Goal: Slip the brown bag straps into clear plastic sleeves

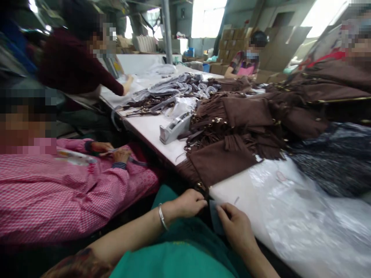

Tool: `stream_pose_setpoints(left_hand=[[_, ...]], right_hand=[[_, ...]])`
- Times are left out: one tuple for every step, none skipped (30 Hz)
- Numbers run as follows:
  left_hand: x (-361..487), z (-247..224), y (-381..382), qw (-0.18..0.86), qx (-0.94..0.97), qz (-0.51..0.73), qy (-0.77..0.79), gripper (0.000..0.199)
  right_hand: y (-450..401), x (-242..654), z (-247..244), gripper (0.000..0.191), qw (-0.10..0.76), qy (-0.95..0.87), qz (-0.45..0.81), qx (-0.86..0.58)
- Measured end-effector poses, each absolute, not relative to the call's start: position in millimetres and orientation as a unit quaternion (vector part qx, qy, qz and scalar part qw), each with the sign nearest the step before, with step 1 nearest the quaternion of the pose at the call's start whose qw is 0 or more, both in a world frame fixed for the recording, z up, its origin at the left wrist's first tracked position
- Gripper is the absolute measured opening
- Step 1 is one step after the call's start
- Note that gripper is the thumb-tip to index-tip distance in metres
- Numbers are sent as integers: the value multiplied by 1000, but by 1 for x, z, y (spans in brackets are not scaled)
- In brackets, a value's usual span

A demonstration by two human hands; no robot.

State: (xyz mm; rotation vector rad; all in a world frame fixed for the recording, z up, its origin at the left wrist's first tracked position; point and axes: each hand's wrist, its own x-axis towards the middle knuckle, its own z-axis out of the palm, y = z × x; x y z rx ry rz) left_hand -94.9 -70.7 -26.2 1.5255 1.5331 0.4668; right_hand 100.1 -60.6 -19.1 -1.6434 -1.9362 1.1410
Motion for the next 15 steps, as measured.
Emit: stream_pose_setpoints(left_hand=[[-96, -24, -68, 466, 615, 189, 608, 32], [-97, -23, -66, 481, 614, 190, 597, 32], [-98, -22, -63, 485, 612, 196, 593, 32], [-99, -22, -61, 487, 615, 203, 587, 31], [-99, -21, -60, 491, 616, 210, 579, 31], [-99, -21, -59, 500, 613, 217, 572, 31], [-99, -21, -58, 517, 604, 222, 564, 31], [-99, -21, -58, 541, 588, 226, 557, 30], [-100, -22, -59, 571, 565, 230, 550, 30], [-100, -22, -59, 601, 537, 233, 544, 28], [-101, -22, -59, 628, 509, 238, 539, 27], [-102, -22, -59, 649, 483, 245, 534, 26], [-102, -22, -59, 664, 463, 253, 530, 26], [-103, -22, -58, 674, 448, 261, 527, 25], [-102, -22, -58, 680, 437, 268, 524, 24]], right_hand=[[-63, 99, -17, 36, 181, -680, 410, -580], [-64, 98, -15, 35, 184, -673, 417, -583], [-65, 97, -15, 33, 188, -664, 427, -585], [-66, 96, -15, 32, 191, -651, 441, -588], [-67, 96, -16, 32, 195, -637, 455, -590], [-68, 96, -17, 31, 198, -624, 469, -592], [-69, 97, -19, 31, 202, -613, 481, -594], [-71, 98, -20, 31, 205, -604, 490, -595], [-72, 99, -20, 30, 206, -598, 497, -594], [-74, 100, -21, 30, 206, -592, 504, -594], [-75, 101, -21, 30, 205, -587, 510, -594], [-77, 102, -21, 30, 203, -583, 518, -592], [-78, 103, -21, 30, 200, -580, 524, -590], [-78, 104, -21, 30, 198, -578, 530, -589], [-79, 104, -21, 30, 198, -578, 532, -587]])
